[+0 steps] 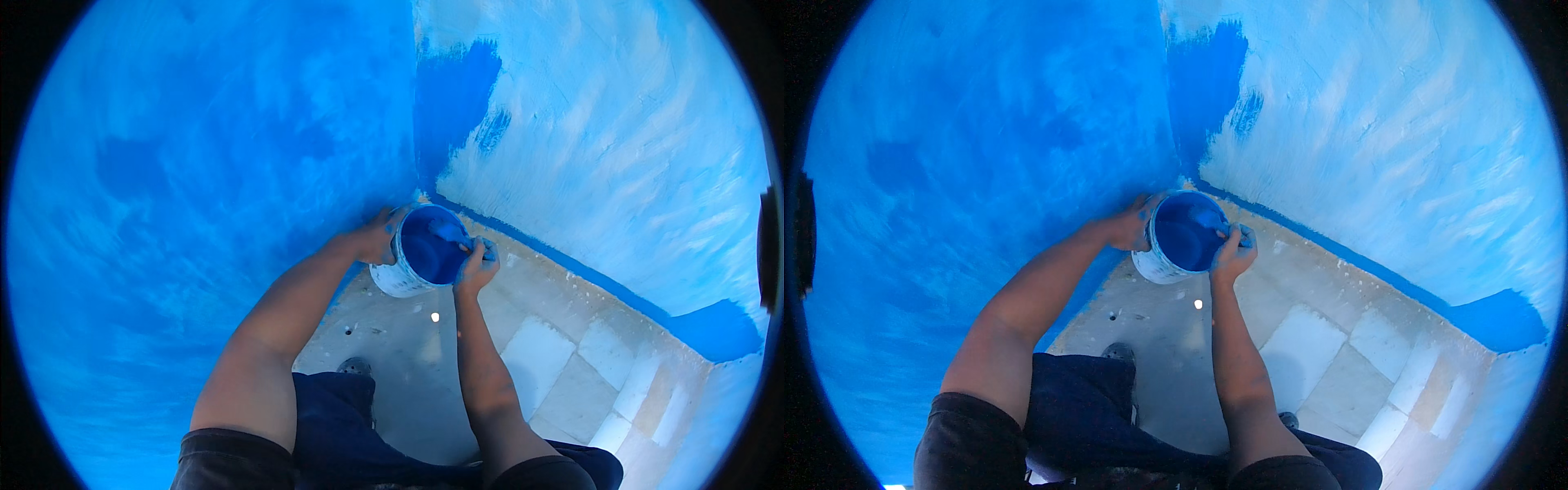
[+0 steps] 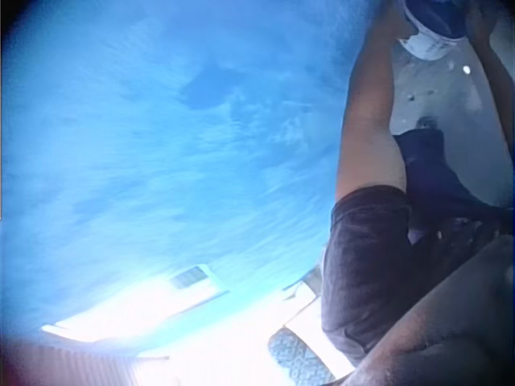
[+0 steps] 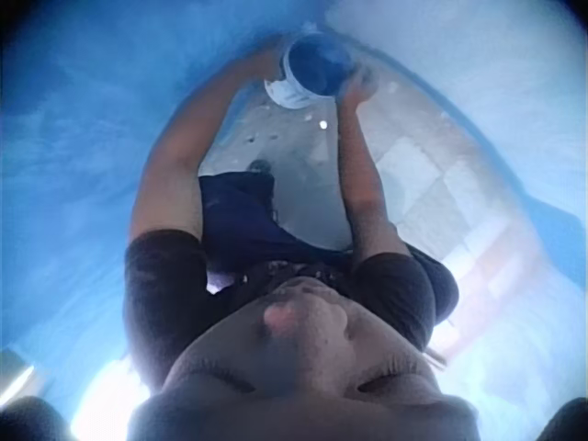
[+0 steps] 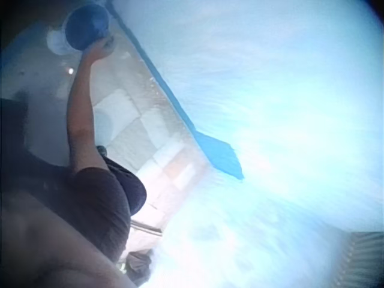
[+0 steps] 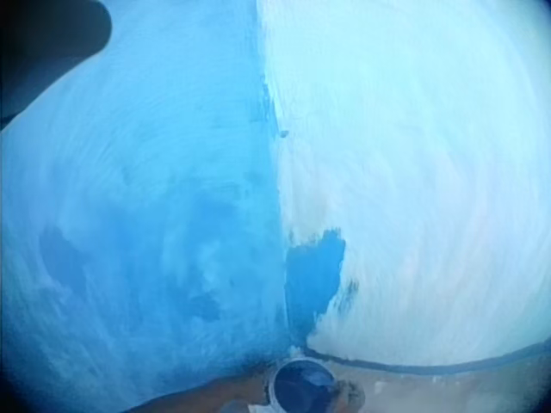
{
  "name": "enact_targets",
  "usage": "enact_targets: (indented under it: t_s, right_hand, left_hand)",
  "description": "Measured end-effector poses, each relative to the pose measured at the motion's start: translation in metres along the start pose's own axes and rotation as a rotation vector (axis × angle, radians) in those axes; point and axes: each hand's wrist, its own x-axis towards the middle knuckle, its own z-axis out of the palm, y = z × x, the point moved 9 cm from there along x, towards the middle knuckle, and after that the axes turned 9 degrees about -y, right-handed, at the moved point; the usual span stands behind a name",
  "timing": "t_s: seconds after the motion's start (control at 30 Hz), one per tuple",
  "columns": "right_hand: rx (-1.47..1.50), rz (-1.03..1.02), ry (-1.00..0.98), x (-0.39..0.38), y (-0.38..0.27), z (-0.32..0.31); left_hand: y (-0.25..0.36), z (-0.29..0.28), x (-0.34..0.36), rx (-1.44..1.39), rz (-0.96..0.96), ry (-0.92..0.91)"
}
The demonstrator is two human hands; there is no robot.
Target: The person is painting the lower section of a blue wall using a brush and a bucket of blue paint, dipping the brush into the paint and applying it to the wall after moving a chair aside.
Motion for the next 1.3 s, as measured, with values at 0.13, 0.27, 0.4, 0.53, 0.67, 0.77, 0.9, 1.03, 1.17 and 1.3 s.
enact_targets:
  t_s: [0.13,0.27,0.4,0.53,0.67,0.77,0.9,1.03,1.17,1.3]
  right_hand:
    - [-0.040,0.002,-0.021,-0.004,-0.008,0.011]
    - [-0.015,-0.039,-0.060,0.000,-0.007,0.012]
    - [-0.016,-0.004,-0.040,0.006,-0.005,0.003]
    - [0.030,-0.003,-0.017,0.002,-0.010,0.007]
    - [0.051,0.004,-0.014,0.001,-0.010,0.008]
    - [0.082,0.003,-0.014,-0.004,-0.011,0.013]
    - [0.096,0.100,0.003,-0.005,-0.001,0.005]
    - [0.387,0.293,-0.045,0.003,0.025,-0.009]
    - [0.644,0.403,-0.143,-0.002,0.031,-0.009]
    - [0.542,0.279,-0.180,-0.001,-0.010,-0.003]
  left_hand:
    - [-0.008,0.010,-0.003,-0.188,-0.034,-0.059]
    - [-0.018,0.019,0.002,-0.370,-0.078,-0.102]
    - [-0.005,0.014,0.000,-0.579,-0.021,-0.160]
    - [-0.003,0.009,-0.003,-0.615,0.009,-0.151]
    - [-0.005,0.012,-0.002,-0.800,-0.033,-0.184]
    - [-0.013,0.012,0.004,-0.995,0.021,-0.184]
    - [-0.007,0.011,0.008,-1.180,0.063,-0.262]
    - [-0.012,0.009,0.007,-0.902,-0.066,-0.303]
    - [-0.022,0.017,0.011,-0.912,-0.097,-0.399]
    - [-0.010,0.005,-0.006,-0.973,-0.140,-0.461]
